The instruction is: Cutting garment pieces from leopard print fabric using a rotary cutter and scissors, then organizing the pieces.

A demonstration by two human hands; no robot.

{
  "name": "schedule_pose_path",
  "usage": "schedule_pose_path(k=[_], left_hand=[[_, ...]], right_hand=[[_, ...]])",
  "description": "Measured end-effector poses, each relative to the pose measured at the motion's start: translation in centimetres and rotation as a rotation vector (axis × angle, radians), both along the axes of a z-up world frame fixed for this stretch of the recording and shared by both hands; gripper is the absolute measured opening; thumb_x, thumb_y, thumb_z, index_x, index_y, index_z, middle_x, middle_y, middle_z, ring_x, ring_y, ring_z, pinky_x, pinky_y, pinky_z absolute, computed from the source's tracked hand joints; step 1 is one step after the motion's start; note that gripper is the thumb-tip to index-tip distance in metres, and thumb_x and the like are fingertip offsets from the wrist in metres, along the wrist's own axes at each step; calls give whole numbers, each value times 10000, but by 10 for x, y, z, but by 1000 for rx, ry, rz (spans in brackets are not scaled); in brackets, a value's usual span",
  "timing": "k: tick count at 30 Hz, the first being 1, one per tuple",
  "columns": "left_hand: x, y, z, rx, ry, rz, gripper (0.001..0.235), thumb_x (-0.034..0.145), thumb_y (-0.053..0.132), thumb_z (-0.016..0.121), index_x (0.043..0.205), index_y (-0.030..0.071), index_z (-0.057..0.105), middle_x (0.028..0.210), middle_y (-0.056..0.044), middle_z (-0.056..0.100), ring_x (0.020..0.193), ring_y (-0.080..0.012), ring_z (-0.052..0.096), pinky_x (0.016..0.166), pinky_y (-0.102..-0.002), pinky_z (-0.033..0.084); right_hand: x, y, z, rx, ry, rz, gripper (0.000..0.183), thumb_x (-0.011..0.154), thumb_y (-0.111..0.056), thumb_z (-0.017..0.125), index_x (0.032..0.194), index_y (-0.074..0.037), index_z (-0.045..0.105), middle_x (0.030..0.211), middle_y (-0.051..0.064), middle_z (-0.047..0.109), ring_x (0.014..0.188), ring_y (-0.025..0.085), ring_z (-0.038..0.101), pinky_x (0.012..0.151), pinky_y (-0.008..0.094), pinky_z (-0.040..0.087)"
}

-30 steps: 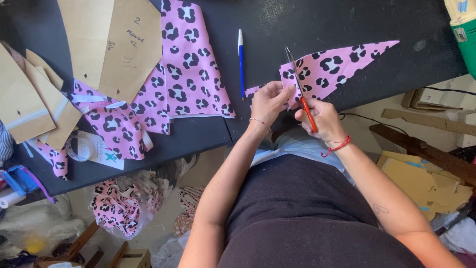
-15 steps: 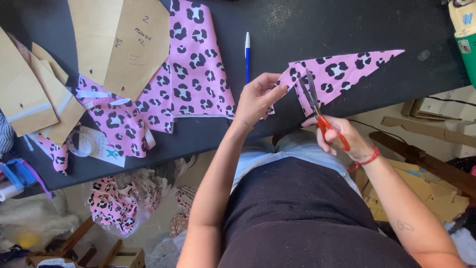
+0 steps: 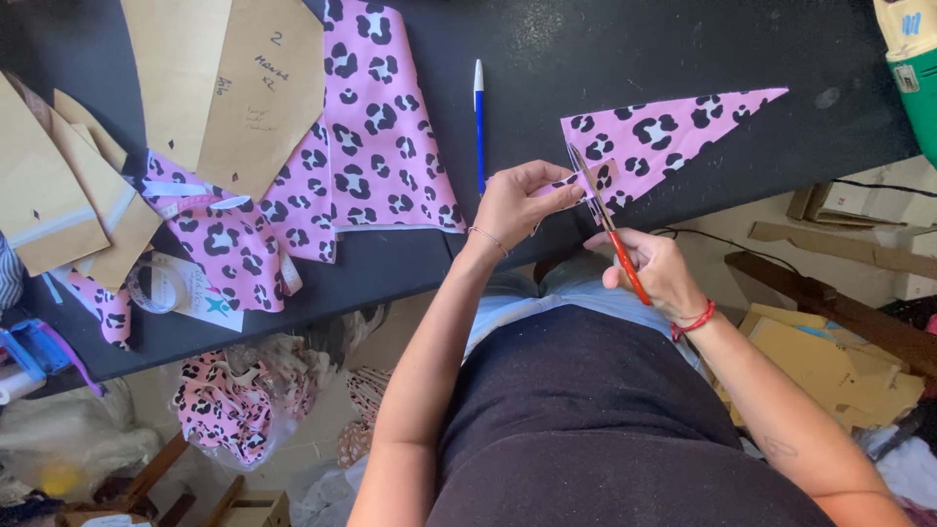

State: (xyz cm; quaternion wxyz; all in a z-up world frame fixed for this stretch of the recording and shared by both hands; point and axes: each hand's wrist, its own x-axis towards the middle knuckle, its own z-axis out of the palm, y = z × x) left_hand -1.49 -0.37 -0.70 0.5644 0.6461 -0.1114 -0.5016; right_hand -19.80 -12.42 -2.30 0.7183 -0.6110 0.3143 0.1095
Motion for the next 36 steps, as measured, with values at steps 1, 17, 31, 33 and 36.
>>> schedule_pose_path(k=[1,17,31,33,36], left_hand=[[0,1,-2,1,0,0,310,694,277,724,903,61,645,721,-76,665,688,-106,630,608,-183,503],[-1,5,5,-39,-45,-37,295,726,269,689,890,28,639,659,-86,649,589,-84,568,545,-180,472],[-7,4,33,-426,679,450,287,842,67,559,1061,9,384,1138,-245,501,1027,-349,509,724,-391,522],[-8,3,45,-458,664,501,263,786,-71,561,982,29,419,1172,-201,499,1048,-311,515,573,-169,503],[-11,4,31,-325,563,482,260,746,-38,623,919,41,445,991,-189,598,881,-298,595,648,-282,542]], right_hand=[[0,0,5,1,0,0,649,515,-417,766,1028,-63,586,442,-11,475,344,3,390,327,107,276],[4,-1,12,16,53,10,580,509,-238,792,1024,-61,591,406,6,481,316,29,432,323,114,321],[48,15,33,-60,-128,-309,493,597,-86,761,983,37,479,566,159,568,328,165,527,252,185,382],[66,22,47,-43,-108,-372,426,650,-64,752,924,24,439,736,180,593,316,129,503,261,177,368],[70,12,34,-80,-122,-346,422,650,-65,759,916,-8,436,732,122,603,346,101,522,298,159,395]])
